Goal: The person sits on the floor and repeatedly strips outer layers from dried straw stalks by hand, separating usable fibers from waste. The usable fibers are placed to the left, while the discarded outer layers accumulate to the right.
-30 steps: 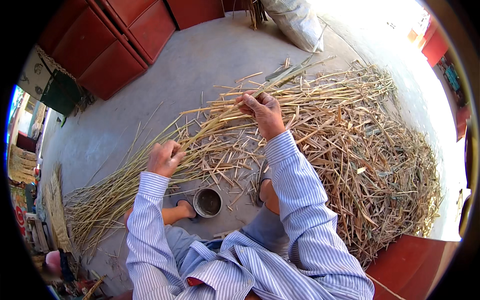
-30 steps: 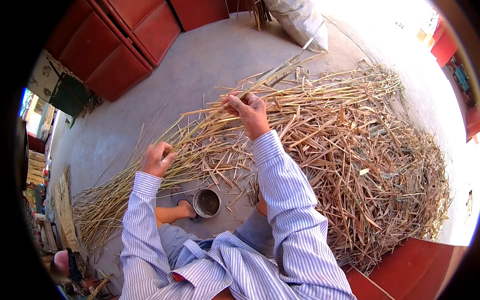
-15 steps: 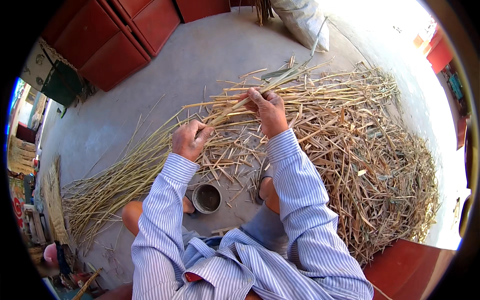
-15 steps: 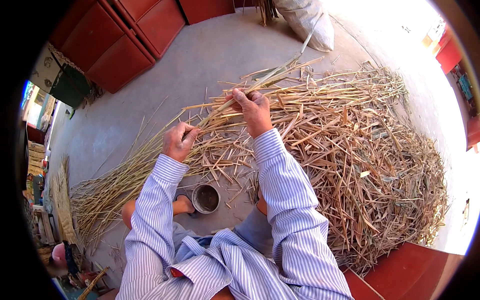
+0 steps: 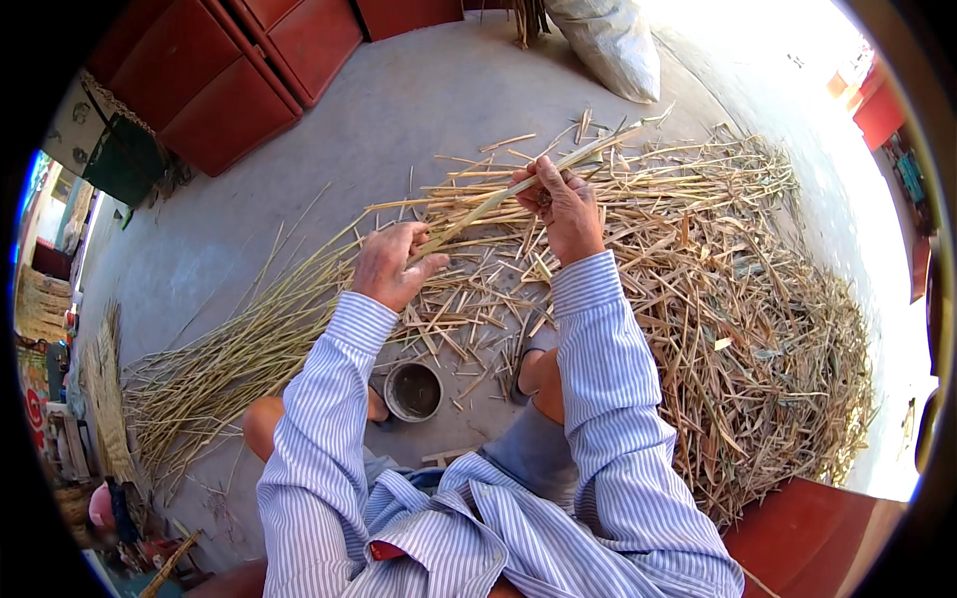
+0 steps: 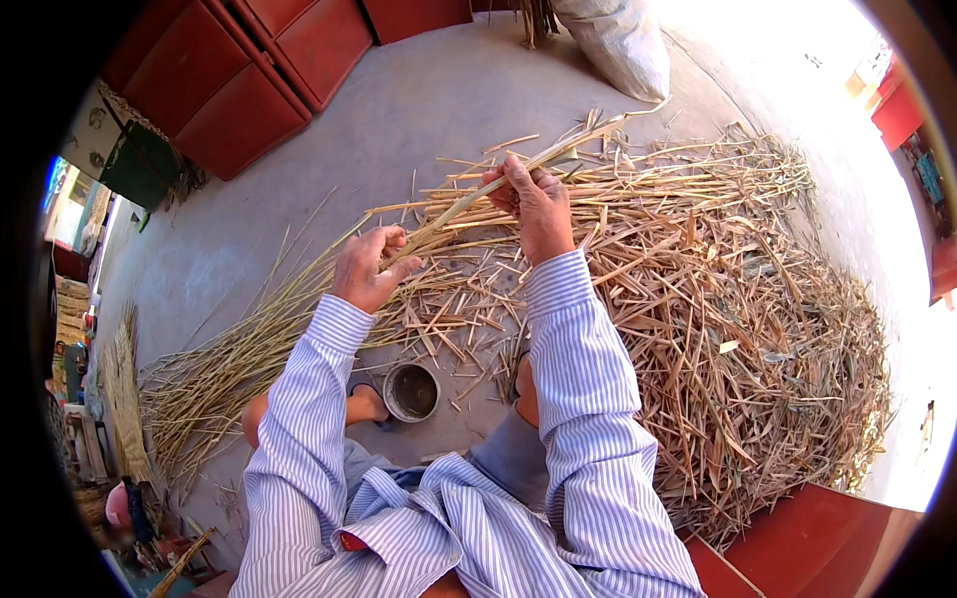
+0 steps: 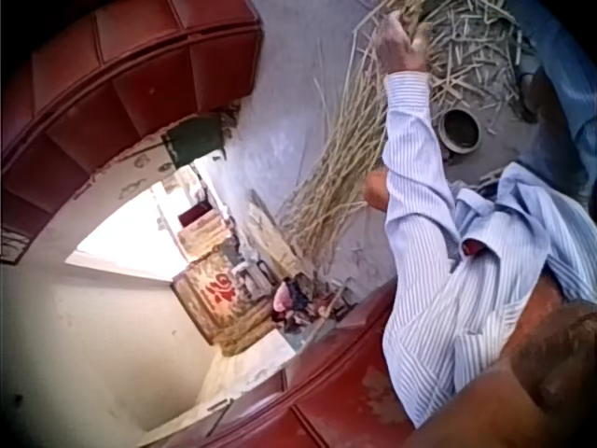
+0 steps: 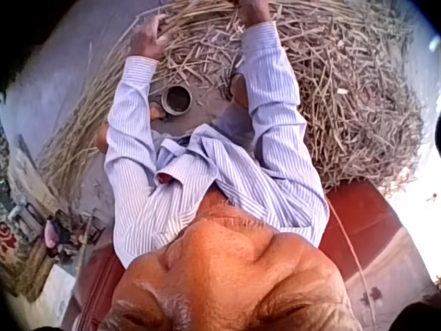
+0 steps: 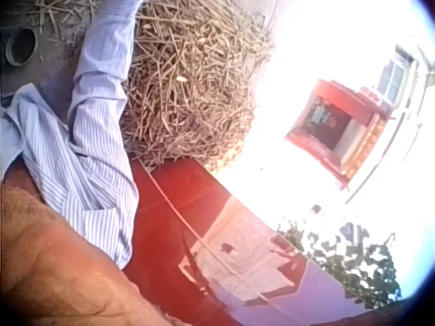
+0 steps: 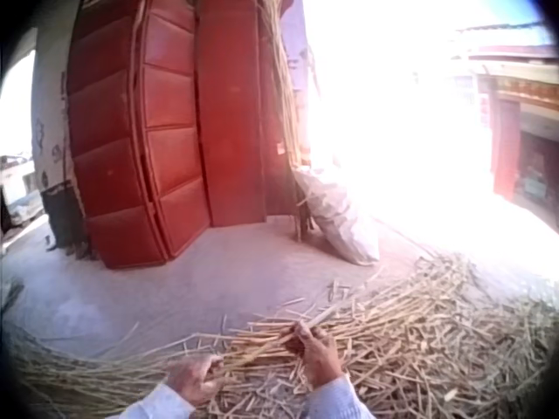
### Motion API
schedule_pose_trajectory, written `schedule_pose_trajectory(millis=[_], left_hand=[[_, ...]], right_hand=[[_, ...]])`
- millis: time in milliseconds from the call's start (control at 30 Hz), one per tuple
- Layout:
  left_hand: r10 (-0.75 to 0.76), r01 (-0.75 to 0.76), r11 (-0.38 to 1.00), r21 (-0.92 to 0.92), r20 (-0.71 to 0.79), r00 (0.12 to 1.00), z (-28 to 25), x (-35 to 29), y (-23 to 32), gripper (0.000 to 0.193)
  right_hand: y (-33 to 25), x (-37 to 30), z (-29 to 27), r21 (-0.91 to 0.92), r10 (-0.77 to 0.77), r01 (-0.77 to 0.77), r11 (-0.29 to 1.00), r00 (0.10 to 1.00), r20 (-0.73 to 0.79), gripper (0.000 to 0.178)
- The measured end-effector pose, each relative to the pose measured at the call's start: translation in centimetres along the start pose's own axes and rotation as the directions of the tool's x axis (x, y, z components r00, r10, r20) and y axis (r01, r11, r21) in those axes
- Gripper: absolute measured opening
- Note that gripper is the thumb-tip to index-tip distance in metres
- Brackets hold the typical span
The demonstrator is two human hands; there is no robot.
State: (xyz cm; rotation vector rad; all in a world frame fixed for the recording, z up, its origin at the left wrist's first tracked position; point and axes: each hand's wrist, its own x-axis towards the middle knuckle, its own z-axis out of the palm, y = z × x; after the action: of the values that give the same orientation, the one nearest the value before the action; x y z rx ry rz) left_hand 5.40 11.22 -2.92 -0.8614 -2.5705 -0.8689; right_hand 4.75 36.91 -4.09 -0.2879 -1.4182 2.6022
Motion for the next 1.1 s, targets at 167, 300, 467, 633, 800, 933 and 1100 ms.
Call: schedule_pose_trajectory(millis=[167,300,467,633,800,933,1100], left_hand=[[-0.243,0.238,0.93,-0.281,0.018,0.97,2.2,2.3,2.0,0.022],[-0.389,0.292,0.804,-0.517,-0.087,0.917,3.4,2.0,-0.1,0.024],[-0.489,0.33,0.65,-0.684,-0.044,0.871,2.9,2.9,-0.3,0.028],[-0.49,0.393,0.781,-0.485,-0.087,0.867,0.6,3.2,-4.9,0.027],[0.077,0.003,0.919,0.395,-0.187,0.979,1.1,3.3,-2.9,0.035],[-0.117,0.145,0.978,-0.147,0.182,0.976,2.8,4.2,1.4,0.029],[-0.265,0.37,0.826,-0.426,0.286,0.921,3.6,4.1,1.2,0.019]], right_hand=[[0.3,-0.1,0.5,-0.113,-0.059,0.058,0.992,0.998,-0.009,0.029],[0.0,-0.2,0.3,-0.165,-0.009,0.016,0.986,0.999,0.044,0.036],[0.2,0.1,0.1,-0.188,0.03,-0.023,0.982,0.999,0.031,0.035],[-0.5,0.4,-1.3,-0.193,-0.067,0.088,0.977,0.992,0.111,0.029],[-0.4,0.0,-1.2,-0.165,-0.066,0.082,0.983,0.993,0.097,0.029],[-0.2,0.0,-1.1,-0.152,-0.057,0.068,0.986,0.995,0.077,0.029],[-0.9,0.6,-1.9,-0.049,-0.117,0.113,0.992,0.989,-0.087,0.026]])
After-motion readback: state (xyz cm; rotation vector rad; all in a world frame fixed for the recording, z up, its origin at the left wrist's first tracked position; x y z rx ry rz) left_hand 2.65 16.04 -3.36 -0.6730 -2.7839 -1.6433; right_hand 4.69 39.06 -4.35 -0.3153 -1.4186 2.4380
